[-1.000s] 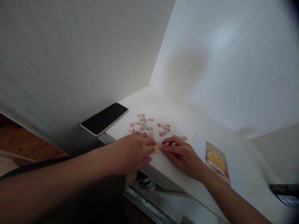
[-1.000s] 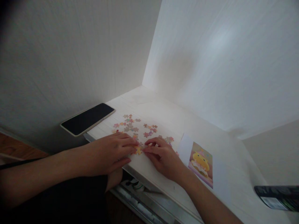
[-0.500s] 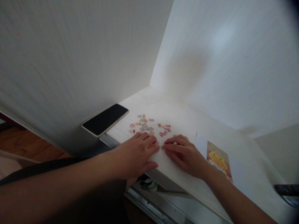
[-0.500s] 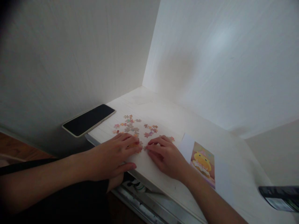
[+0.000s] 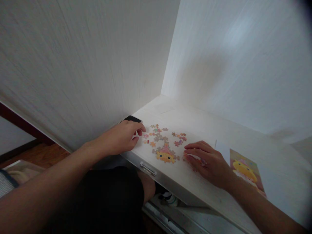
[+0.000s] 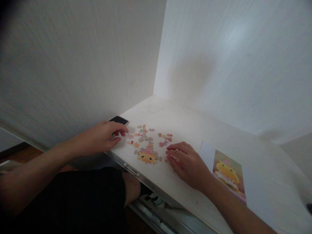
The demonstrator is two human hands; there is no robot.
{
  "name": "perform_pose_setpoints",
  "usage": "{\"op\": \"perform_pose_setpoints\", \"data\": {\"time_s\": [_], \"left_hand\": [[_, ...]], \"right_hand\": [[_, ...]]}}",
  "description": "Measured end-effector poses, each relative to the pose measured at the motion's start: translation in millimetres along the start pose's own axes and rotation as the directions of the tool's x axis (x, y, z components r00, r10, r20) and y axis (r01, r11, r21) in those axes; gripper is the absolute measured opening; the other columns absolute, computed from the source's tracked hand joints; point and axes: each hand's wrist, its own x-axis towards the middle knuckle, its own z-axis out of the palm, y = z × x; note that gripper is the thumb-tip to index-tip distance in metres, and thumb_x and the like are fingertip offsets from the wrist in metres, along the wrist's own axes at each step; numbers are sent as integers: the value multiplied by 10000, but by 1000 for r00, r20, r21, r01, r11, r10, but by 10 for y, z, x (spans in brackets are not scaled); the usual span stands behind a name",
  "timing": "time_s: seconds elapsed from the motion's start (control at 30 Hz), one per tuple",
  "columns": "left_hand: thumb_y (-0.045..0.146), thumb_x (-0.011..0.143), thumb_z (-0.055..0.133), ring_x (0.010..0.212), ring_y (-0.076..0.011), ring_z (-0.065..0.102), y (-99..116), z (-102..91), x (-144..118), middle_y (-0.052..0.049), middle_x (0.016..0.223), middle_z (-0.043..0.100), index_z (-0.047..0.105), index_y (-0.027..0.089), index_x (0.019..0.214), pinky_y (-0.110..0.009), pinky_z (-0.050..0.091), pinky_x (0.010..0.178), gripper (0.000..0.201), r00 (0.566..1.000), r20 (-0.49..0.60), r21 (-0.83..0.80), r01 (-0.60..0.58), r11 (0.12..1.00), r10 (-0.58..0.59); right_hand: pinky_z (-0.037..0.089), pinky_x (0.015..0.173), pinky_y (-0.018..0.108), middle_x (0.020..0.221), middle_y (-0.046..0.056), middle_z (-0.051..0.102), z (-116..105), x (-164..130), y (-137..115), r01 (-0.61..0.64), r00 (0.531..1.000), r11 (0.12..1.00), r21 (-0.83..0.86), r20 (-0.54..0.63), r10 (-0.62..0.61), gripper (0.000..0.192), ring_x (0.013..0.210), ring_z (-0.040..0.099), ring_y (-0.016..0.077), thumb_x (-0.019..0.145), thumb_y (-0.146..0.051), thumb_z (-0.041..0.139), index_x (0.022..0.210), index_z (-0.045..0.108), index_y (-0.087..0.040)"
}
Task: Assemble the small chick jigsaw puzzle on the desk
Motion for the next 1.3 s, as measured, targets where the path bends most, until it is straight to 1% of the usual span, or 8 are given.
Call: {"op": "perform_pose_setpoints", "data": {"time_s": [0.13,0.3,0.57,0.73,0.87,1.03,1.2,1.3], "left_hand": [[220,834,584,967,-226,622,66,39,-28,-64,1058,696,659,183,1127,-354,465,879,305,1000,8,2,-7,1000,7],[254,880,560,970,-221,632,172,146,23,-67,1030,709,684,180,1104,-348,462,881,267,998,19,-27,-53,998,54],[174,866,533,780,-167,632,135,147,35,-36,865,706,683,181,1113,-280,453,707,289,998,50,-144,-27,989,35],[183,869,531,793,-159,648,133,151,36,-50,954,721,664,174,1164,-272,469,733,323,997,53,-216,-41,976,54],[188,879,520,779,-153,649,115,188,43,-47,927,728,648,169,1206,-269,474,733,352,995,63,-272,-56,961,76],[210,892,523,791,-165,625,125,202,36,-60,919,695,656,158,1167,-277,464,733,310,991,85,-212,-87,973,107],[219,927,478,910,-198,607,142,209,42,-94,994,660,684,156,1041,-323,458,840,244,983,94,-152,-139,978,155],[204,922,482,950,-203,600,137,218,43,-83,1013,650,684,169,1025,-336,454,874,230,983,114,-161,-122,979,142]], "right_hand": [[573,790,383,1022,104,701,5,5,-7,-12,1000,1000,15,-24,13,157,927,656,217,902,-197,587,1005,704,-217],[578,781,369,1004,105,706,-6,-3,-10,-23,999,999,45,-20,24,167,915,665,217,903,-200,581,1002,714,-221],[579,787,365,1010,102,704,-3,-19,-1,-28,1000,999,44,-8,29,163,921,663,210,901,-193,584,1001,711,-217],[582,777,371,993,103,711,-7,-11,-9,-27,999,998,52,-16,27,169,906,672,215,904,-208,579,993,721,-225],[580,794,370,1002,100,706,-6,-24,-6,-27,1000,998,54,-12,28,162,925,665,212,901,-198,585,997,715,-214],[571,801,354,1011,96,699,-22,-29,22,-40,999,999,29,-9,41,154,927,656,201,913,-203,580,1004,704,-210],[583,774,343,1113,117,670,-86,-14,97,-136,985,991,-9,107,136,271,936,660,206,899,-321,617,1141,667,-211],[570,843,367,1135,118,667,-116,-12,133,-118,973,993,-10,200,117,331,990,651,215,875,-356,651,1173,660,-213]]}}
